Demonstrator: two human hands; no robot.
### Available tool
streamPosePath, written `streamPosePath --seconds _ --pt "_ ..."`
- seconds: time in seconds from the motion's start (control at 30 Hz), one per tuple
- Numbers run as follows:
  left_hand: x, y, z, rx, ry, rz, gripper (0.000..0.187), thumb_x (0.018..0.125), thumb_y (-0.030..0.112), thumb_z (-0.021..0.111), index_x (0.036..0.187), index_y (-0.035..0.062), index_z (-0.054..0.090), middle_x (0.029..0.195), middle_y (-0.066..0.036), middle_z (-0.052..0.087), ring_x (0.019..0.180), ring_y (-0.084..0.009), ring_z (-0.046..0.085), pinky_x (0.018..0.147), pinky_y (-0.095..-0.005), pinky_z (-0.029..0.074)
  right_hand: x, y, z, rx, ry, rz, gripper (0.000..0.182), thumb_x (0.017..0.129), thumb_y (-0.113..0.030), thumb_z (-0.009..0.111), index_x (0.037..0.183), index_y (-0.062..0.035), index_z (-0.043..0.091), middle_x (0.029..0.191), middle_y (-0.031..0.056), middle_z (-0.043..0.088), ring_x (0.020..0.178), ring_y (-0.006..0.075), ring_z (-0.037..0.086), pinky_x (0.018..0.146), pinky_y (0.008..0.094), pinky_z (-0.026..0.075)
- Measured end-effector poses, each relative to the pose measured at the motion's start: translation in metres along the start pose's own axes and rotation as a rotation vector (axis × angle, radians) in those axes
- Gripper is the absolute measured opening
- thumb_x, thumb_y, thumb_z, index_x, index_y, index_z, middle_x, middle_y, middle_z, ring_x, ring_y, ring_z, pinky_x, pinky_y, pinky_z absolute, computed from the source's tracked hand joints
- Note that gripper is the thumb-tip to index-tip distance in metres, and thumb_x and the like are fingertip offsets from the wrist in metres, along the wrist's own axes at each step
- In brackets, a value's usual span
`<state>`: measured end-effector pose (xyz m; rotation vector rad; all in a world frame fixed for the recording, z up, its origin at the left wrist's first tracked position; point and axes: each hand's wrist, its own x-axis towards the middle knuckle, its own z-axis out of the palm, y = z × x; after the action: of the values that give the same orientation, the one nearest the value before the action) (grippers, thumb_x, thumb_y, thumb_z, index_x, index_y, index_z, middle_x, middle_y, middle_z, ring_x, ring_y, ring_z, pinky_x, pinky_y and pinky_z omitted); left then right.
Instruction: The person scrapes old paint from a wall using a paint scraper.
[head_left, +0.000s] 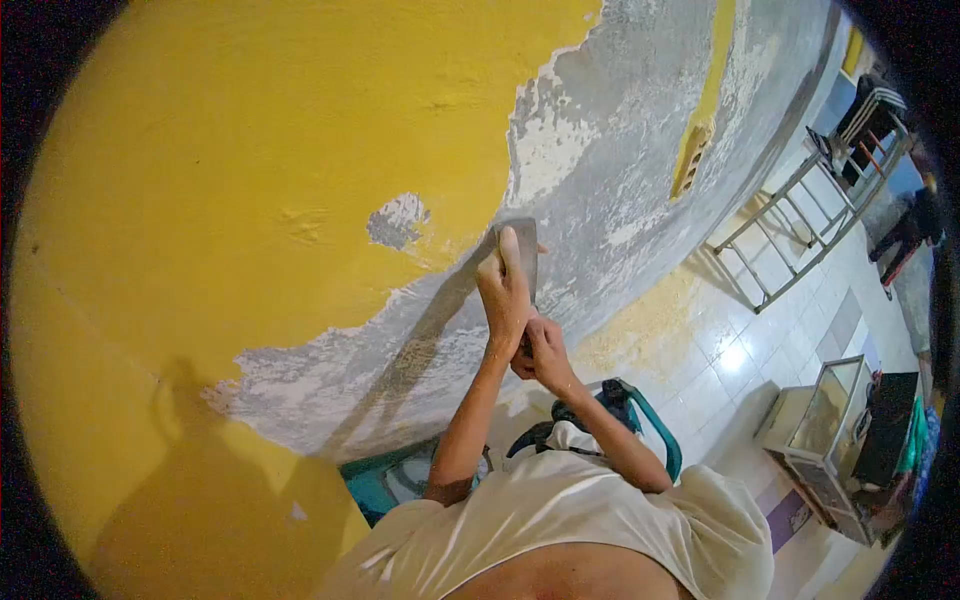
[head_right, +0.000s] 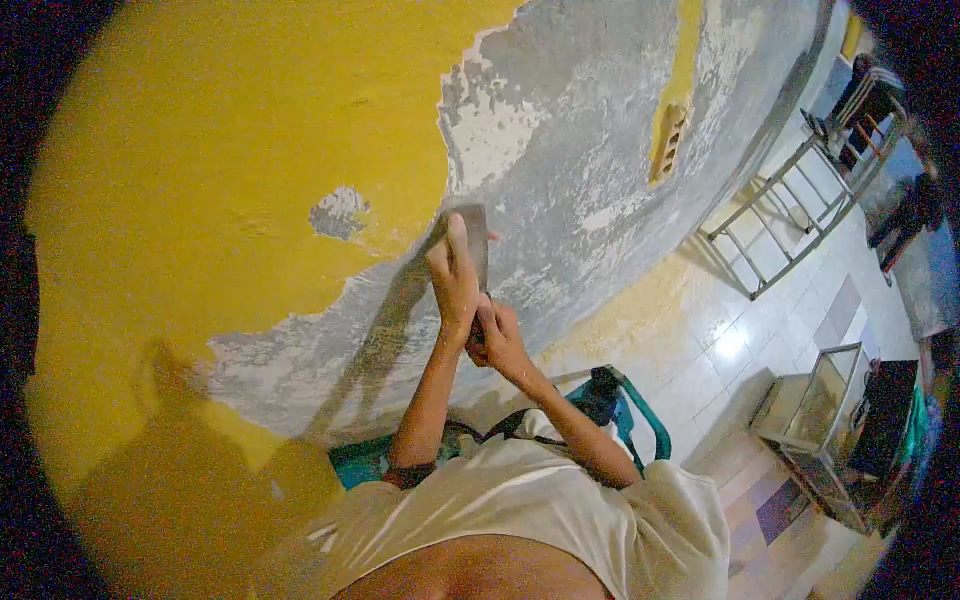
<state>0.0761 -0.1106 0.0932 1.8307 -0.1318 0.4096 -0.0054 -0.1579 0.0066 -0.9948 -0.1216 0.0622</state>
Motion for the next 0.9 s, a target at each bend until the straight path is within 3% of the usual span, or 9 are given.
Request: streamPosePath --seconds 0.2,0.3,0.4,0.5,0.67,0.73,0.8,0.83,0.9 --pt "-0.006 0.007 0.001 -0.064 0.021 -0.015 0.054 0.099 0.037 0.036 0.073 0.0024 0.068 0.048 0.002 0.042 0.044 -0.0073 0.035 0.042 -0.0277 0.026 -0.002 -0.017 -0.001 0.053 -0.028 0.122 0.045 0.098 -0.043 0.036 0.071 -0.0075 0.042 0.049 -0.0021 0.037 0.036 0.0068 0.032 0.034 0.0246 0.024" --pt "-0.017 -0.009 0.001 -0.034 0.034 -0.129 0.054 0.098 0.038 0.037 0.072 0.0013 0.067 0.049 0.002 0.042 0.044 -0.0086 0.035 0.043 -0.0279 0.028 -0.006 -0.001 0.000 0.062 0.003 0.122 0.046 0.098 -0.044 0.036 0.071 -0.0073 0.043 0.048 -0.0020 0.036 0.036 0.0070 0.031 0.034 0.0244 0.023" --pt "-0.005 0.004 -0.004 0.014 0.002 0.017 0.051 0.098 0.038 0.038 0.076 0.0003 0.066 0.052 0.000 0.044 0.047 -0.0099 0.036 0.046 -0.0281 0.030 0.003 -0.006 0.006 0.096 -0.008 0.061 0.046 0.098 -0.044 0.035 0.072 -0.0069 0.044 0.048 -0.0020 0.036 0.036 0.0070 0.031 0.034 0.0242 0.023" --pt "0.000 0.016 -0.005 -0.046 -0.099 -0.016 0.050 0.095 0.041 0.041 0.078 -0.0009 0.061 0.062 -0.002 0.050 0.055 -0.0128 0.039 0.053 -0.0312 0.033 -0.004 -0.016 0.015 0.095 0.012 0.043 0.045 0.099 -0.043 0.035 0.076 -0.0061 0.045 0.048 -0.0014 0.038 0.036 0.0075 0.033 0.033 0.0248 0.025" --pt "-0.061 -0.050 0.003 -0.133 -0.203 -0.198 0.042 0.095 0.035 0.045 0.080 0.0010 0.064 0.058 -0.001 0.047 0.053 -0.0084 0.042 0.048 -0.0272 0.034 -0.033 -0.012 -0.021 -0.251 0.245 0.204 0.039 0.098 -0.036 0.041 0.078 -0.0036 0.049 0.048 0.0028 0.041 0.038 0.0116 0.040 0.035 0.0291 0.033" --pt "-0.099 -0.103 -0.008 -0.082 -0.387 -0.352 0.038 0.095 0.034 0.047 0.080 0.0019 0.062 0.059 0.000 0.047 0.051 -0.0078 0.043 0.047 -0.0259 0.034 -0.058 0.018 -0.059 -0.750 0.349 0.056 0.039 0.096 -0.034 0.045 0.077 -0.0018 0.051 0.051 0.0051 0.049 0.043 0.0161 0.049 0.043 0.0293 0.036" --pt "-0.133 -0.135 -0.030 -0.001 -0.482 -0.459 0.035 0.094 0.033 0.048 0.083 0.0026 0.062 0.059 0.002 0.047 0.049 -0.0079 0.043 0.047 -0.0253 0.035 -0.091 0.012 -0.085 -1.209 0.349 0.159 0.032 0.092 -0.032 0.054 0.082 -0.0009 0.054 0.061 0.0117 0.060 0.053 0.0235 0.057 0.049 0.0332 0.040" --pt "-0.144 -0.137 -0.043 0.025 -0.463 -0.508 0.034 0.094 0.032 0.048 0.085 0.0024 0.063 0.058 0.002 0.047 0.048 -0.0078 0.043 0.048 -0.0251 0.036 -0.107 0.019 -0.103 -1.183 0.359 0.153 0.026 0.088 -0.027 0.061 0.090 -0.0010 0.055 0.071 0.0157 0.064 0.057 0.0294 0.060 0.051 0.0351 0.043" --pt "-0.149 -0.139 -0.071 0.045 -0.244 -0.377 0.031 0.094 0.028 0.048 0.094 0.0019 0.064 0.066 -0.001 0.055 0.051 -0.0076 0.048 0.049 -0.0244 0.040 -0.133 0.029 -0.126 -0.865 0.440 0.168 0.029 0.088 -0.018 0.060 0.108 0.0009 0.049 0.067 0.0105 0.061 0.055 0.0176 0.057 0.050 0.0306 0.043"
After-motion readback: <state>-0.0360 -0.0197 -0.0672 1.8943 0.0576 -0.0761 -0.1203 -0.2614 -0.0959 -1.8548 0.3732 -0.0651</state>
